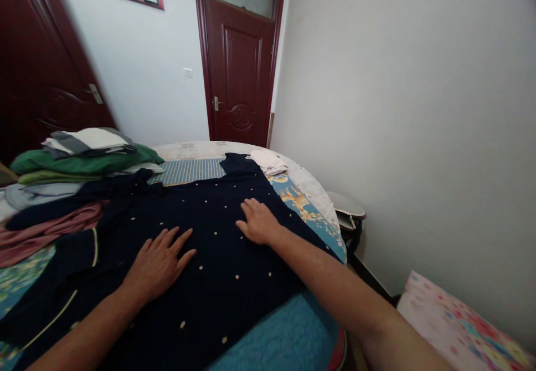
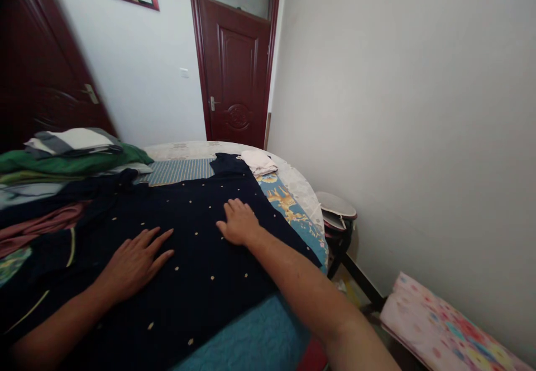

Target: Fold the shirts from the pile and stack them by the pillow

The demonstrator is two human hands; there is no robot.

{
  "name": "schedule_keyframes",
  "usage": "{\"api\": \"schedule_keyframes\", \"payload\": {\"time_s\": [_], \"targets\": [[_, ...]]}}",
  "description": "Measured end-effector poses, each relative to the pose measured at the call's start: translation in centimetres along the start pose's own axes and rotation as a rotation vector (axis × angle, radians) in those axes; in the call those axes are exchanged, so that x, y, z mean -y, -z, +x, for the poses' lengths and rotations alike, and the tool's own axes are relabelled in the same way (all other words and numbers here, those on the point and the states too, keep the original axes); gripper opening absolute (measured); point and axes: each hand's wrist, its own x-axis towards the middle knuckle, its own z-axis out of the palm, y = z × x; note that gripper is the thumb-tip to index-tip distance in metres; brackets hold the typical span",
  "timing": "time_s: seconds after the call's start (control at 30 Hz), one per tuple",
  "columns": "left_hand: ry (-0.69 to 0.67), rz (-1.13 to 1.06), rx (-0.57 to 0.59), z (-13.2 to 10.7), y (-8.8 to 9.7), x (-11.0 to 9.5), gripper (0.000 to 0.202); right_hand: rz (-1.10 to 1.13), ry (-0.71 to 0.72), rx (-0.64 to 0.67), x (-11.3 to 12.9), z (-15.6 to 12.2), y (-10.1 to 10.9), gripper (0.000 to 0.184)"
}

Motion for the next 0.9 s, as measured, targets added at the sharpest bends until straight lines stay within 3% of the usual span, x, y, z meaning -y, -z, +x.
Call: {"api": "schedule_keyframes", "payload": {"time_s": [0.1, 0.2, 0.3, 0.43, 0.5, 0.6, 0.67, 0.77, 0.9], "targets": [[-0.002, 0.010, -0.032, -0.2, -0.6, -0.1, 0.069, 0.079, 0.187, 0.078, 5.3, 1.6, -4.2, 0.075], [0.002, 0.008, -0.052, -0.9, -0.8, 0.3, 0.070, 0.099, 0.248, 0.066, 6.8, 2.4, -6.8, 0.074], [0.041, 0.011, -0.052, -1.5, -1.0, 0.9, 0.074, 0.064, 0.130, 0.069, 2.8, 3.1, -6.0, 0.079], [0.079, 0.003, -0.026, -1.6, -1.5, 1.4, 0.081, -0.021, -0.197, 0.028, -6.8, 4.0, -2.2, 0.079], [0.084, -0.004, -0.016, -1.5, -1.6, 1.6, 0.082, -0.080, -0.338, 0.008, -10.5, 4.0, -0.9, 0.074], [0.117, -0.031, 0.018, -1.4, -0.9, 1.5, 0.083, -0.123, -0.397, 0.021, -13.0, 3.5, -0.3, 0.070], [0.139, -0.075, 0.064, -1.3, 0.1, 1.2, 0.082, -0.150, -0.420, 0.006, -12.9, 3.2, -0.5, 0.069], [0.129, -0.125, 0.084, -0.8, 1.8, 0.8, 0.075, -0.214, -0.415, -0.065, -10.9, 3.5, -1.0, 0.067], [0.168, -0.082, 0.007, 0.4, 1.9, 0.8, 0.068, -0.144, -0.119, -0.072, -4.1, 5.5, -2.4, 0.065]]}}
